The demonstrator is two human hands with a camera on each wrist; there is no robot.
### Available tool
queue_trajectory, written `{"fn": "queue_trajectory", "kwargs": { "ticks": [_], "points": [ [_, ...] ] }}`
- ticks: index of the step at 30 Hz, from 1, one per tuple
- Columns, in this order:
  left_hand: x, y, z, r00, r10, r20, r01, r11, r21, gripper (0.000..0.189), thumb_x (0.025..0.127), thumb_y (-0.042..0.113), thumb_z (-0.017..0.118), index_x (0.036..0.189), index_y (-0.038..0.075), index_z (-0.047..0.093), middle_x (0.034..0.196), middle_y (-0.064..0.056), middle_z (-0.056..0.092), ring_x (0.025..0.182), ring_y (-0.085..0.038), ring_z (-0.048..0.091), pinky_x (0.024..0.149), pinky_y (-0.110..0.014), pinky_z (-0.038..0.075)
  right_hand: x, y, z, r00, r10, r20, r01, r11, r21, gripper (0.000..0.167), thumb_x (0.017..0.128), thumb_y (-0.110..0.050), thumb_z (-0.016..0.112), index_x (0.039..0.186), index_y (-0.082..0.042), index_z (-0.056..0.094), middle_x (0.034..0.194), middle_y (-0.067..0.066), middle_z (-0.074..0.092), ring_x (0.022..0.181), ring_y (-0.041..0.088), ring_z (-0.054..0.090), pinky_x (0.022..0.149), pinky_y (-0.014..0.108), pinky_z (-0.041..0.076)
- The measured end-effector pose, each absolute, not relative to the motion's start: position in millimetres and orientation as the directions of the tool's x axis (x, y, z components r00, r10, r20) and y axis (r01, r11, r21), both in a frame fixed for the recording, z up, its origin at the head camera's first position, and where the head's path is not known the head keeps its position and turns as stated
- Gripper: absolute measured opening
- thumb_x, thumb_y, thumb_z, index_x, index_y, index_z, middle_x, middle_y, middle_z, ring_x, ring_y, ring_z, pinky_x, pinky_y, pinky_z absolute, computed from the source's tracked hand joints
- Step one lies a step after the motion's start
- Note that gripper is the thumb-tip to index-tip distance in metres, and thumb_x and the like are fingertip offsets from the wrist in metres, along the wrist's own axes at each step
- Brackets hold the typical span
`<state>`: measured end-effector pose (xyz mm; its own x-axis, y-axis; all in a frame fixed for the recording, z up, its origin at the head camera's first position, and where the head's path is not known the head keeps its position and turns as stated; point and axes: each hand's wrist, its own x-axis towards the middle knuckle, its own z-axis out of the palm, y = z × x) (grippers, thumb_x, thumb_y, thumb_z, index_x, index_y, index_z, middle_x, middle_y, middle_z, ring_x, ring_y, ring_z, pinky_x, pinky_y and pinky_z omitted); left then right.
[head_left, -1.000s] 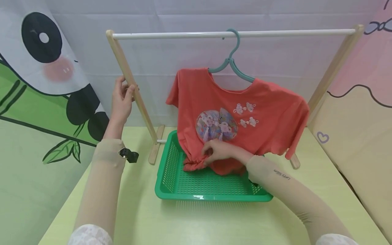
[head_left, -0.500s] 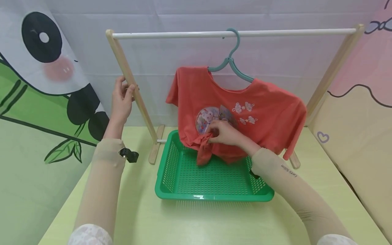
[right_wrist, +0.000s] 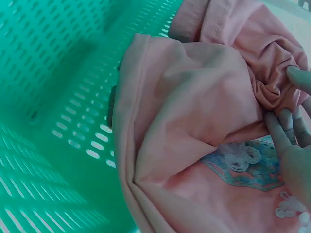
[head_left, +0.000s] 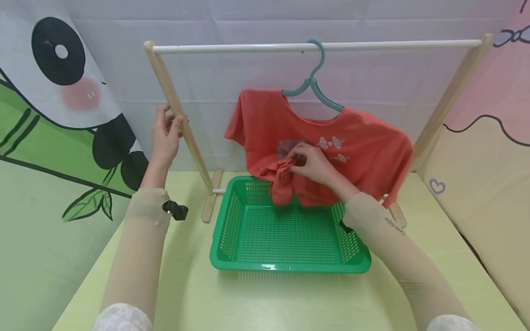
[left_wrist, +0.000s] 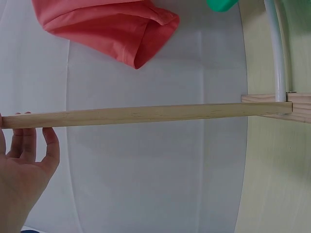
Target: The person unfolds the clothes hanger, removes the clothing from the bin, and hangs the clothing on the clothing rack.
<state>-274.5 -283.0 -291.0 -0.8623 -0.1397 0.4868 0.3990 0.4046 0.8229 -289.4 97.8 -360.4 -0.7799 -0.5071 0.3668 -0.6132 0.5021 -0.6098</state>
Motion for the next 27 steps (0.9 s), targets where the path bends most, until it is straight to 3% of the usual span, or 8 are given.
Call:
{"fn": "queue_trajectory", "kwargs": {
  "ticks": [3,10,17,23,27],
  "points": [
    [-281.3,-287.3,-296.9,-0.862,-0.143,0.486,0.397,0.404,0.824,0.037,0.104,0.030,0.047,0.141,0.028,0.044,0.109,0.009,0.060,0.112,-0.020,0.060,0.092,-0.030,0.051,-295.0,100.6,-356.9,-0.779,-0.491,0.391,-0.619,0.499,-0.607,0.019,0.088,-0.017,0.076,0.106,-0.012,0.071,0.107,0.004,0.062,0.095,0.021,0.060,0.086,0.040,0.055],
    [-278.9,-285.0,-296.4,-0.863,-0.147,0.484,0.387,0.424,0.818,0.038,0.104,0.031,0.046,0.142,0.028,0.043,0.116,-0.004,0.061,0.111,-0.018,0.060,0.089,-0.027,0.049,-314.0,107.0,-351.0,-0.785,-0.434,0.443,-0.619,0.506,-0.601,0.019,0.090,-0.014,0.072,0.108,-0.011,0.072,0.114,0.006,0.065,0.103,0.022,0.061,0.094,0.043,0.053],
    [-269.0,-278.0,-289.2,-0.875,-0.140,0.463,0.368,0.427,0.826,0.038,0.105,0.031,0.045,0.142,0.028,0.043,0.108,0.015,0.057,0.114,-0.020,0.060,0.093,-0.032,0.050,-329.0,110.7,-352.1,-0.798,-0.398,0.452,-0.602,0.535,-0.592,0.018,0.091,-0.014,0.070,0.110,-0.013,0.073,0.117,0.003,0.065,0.108,0.021,0.059,0.098,0.043,0.051],
    [-270.3,-279.7,-289.0,-0.871,-0.139,0.471,0.385,0.403,0.830,0.036,0.104,0.030,0.046,0.140,0.027,0.044,0.109,0.009,0.059,0.115,-0.026,0.058,0.094,-0.033,0.050,-343.1,104.6,-352.8,-0.778,-0.359,0.515,-0.624,0.540,-0.565,0.021,0.092,-0.015,0.070,0.113,-0.012,0.072,0.115,0.002,0.068,0.109,0.020,0.058,0.099,0.044,0.051],
    [-271.0,-281.4,-289.6,-0.872,-0.137,0.470,0.383,0.405,0.830,0.036,0.104,0.030,0.046,0.141,0.029,0.043,0.107,0.015,0.057,0.116,-0.024,0.058,0.095,-0.034,0.050,-350.2,99.7,-355.0,-0.784,-0.322,0.531,-0.608,0.570,-0.553,0.023,0.091,-0.016,0.072,0.114,-0.013,0.072,0.114,0.001,0.067,0.110,0.020,0.056,0.100,0.045,0.050]
  ]
}}
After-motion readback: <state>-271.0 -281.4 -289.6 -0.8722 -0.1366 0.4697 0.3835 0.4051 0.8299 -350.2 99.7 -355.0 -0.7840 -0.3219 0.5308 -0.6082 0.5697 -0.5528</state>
